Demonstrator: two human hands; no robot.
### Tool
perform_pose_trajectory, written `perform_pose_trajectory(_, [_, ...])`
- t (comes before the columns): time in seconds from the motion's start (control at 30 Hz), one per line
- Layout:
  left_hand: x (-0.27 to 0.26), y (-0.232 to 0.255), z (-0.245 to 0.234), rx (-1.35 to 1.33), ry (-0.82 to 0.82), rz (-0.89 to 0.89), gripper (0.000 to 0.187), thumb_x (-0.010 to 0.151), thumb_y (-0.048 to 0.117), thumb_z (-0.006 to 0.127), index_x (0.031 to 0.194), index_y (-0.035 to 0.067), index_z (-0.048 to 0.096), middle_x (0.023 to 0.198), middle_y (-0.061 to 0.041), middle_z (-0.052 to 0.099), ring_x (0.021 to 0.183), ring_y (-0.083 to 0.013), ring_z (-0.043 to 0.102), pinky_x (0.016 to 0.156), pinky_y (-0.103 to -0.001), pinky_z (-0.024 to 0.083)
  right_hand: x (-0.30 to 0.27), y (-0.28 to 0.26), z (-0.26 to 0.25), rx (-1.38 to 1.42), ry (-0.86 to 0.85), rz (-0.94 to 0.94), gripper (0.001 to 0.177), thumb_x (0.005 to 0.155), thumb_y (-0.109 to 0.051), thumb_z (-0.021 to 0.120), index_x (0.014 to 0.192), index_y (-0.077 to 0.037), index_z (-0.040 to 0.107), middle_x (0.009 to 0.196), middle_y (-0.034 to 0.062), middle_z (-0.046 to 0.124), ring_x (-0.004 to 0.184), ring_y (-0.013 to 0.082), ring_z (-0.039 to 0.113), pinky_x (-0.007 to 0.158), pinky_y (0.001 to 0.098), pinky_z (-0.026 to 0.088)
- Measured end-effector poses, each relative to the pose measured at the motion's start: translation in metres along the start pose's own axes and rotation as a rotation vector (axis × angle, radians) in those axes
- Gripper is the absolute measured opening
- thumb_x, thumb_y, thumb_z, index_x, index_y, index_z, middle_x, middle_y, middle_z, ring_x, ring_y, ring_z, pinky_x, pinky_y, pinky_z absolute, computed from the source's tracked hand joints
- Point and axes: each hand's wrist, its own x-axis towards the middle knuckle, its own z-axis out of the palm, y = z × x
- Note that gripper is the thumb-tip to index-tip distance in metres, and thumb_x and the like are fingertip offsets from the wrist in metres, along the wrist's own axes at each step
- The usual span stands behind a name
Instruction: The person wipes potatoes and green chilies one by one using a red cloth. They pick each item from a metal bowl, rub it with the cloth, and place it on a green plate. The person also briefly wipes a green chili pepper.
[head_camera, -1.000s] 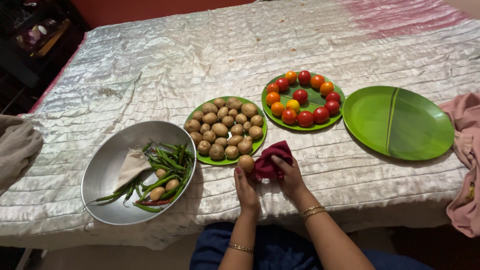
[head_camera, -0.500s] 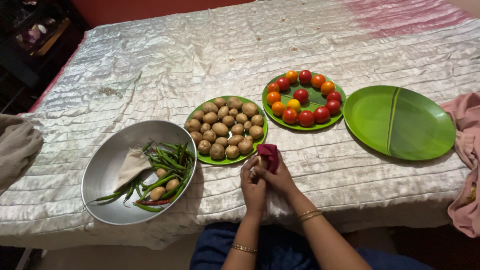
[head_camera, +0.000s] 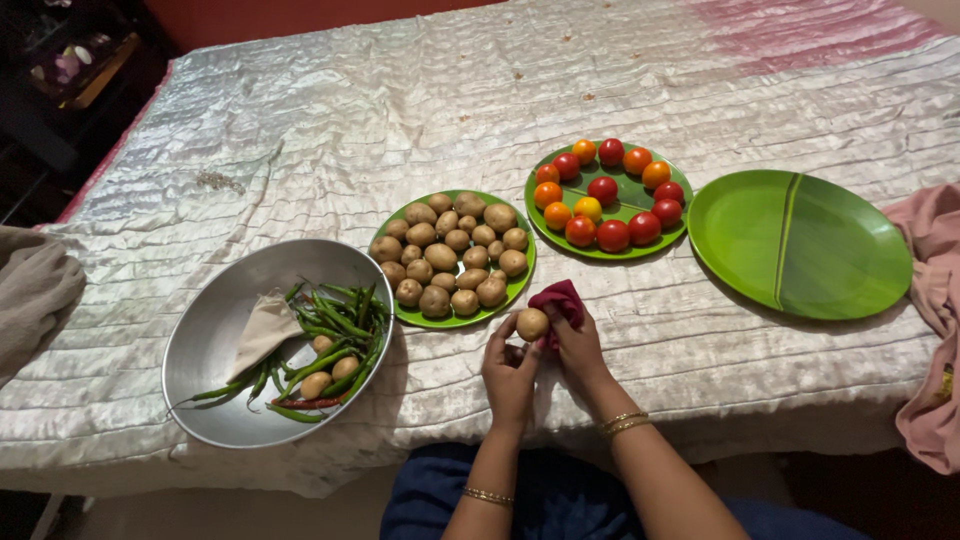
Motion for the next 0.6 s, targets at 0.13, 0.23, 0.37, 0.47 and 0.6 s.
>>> perform_pose_trajectory(0.13, [0.002, -0.002, -0.002, 0.046, 0.034, 0.008, 0.054, 0.082, 0.004, 0.081, 0.134, 0.010, 0.066, 0.079, 0.005, 0.058, 0.066, -0.0033, 0.051, 0.061, -0.020, 0.046, -0.002, 0.000, 0.000, -0.020, 0.013, 0.032, 0.024, 0.096, -0.024, 0.069, 0.113, -0.007, 0.068, 0.096, 0.0018, 0.068, 0.078, 0.0076, 0.063, 0.067, 0.0235, 0.054])
perform_pose_trajectory(0.23, [0.010, 0.002, -0.012, 0.084, 0.116, 0.084, 0.054, 0.083, 0.005, 0.082, 0.135, 0.009, 0.066, 0.084, 0.000, 0.060, 0.069, -0.0076, 0.053, 0.062, -0.022, 0.048, -0.007, -0.002, 0.005, -0.008, -0.017, 0.058, 0.021, 0.097, -0.022, 0.072, 0.112, -0.009, 0.067, 0.086, 0.0005, 0.061, 0.067, 0.0077, 0.054, 0.056, 0.0235, 0.045])
perform_pose_trajectory(0.37, [0.041, 0.025, -0.041, 0.431, 0.302, 0.619, 0.055, 0.083, 0.004, 0.082, 0.135, 0.005, 0.063, 0.126, -0.016, 0.067, 0.109, -0.0244, 0.066, 0.086, -0.031, 0.057, -0.017, -0.012, 0.013, 0.043, 0.022, 0.149, 0.019, 0.093, -0.020, 0.071, 0.107, -0.013, 0.061, 0.080, -0.0019, 0.059, 0.063, 0.0087, 0.054, 0.051, 0.0255, 0.046])
perform_pose_trajectory(0.47, [0.066, 0.039, -0.051, 0.344, 0.307, 0.356, 0.050, 0.086, 0.014, 0.078, 0.133, 0.009, 0.064, 0.133, -0.014, 0.067, 0.113, -0.0281, 0.072, 0.093, -0.036, 0.060, -0.016, -0.015, 0.014, 0.055, 0.017, 0.148, 0.018, 0.093, -0.020, 0.072, 0.105, -0.013, 0.060, 0.077, -0.0009, 0.059, 0.062, 0.0102, 0.055, 0.050, 0.0259, 0.046])
perform_pose_trajectory(0.6, [0.107, 0.039, -0.059, 0.759, 0.311, 0.506, 0.050, 0.090, 0.021, 0.076, 0.137, 0.008, 0.062, 0.136, -0.017, 0.064, 0.131, -0.0379, 0.053, 0.111, -0.049, 0.041, -0.015, -0.016, 0.015, 0.149, -0.031, 0.152, 0.017, 0.092, -0.018, 0.072, 0.104, -0.013, 0.061, 0.074, 0.0008, 0.058, 0.058, 0.0117, 0.054, 0.047, 0.0264, 0.043])
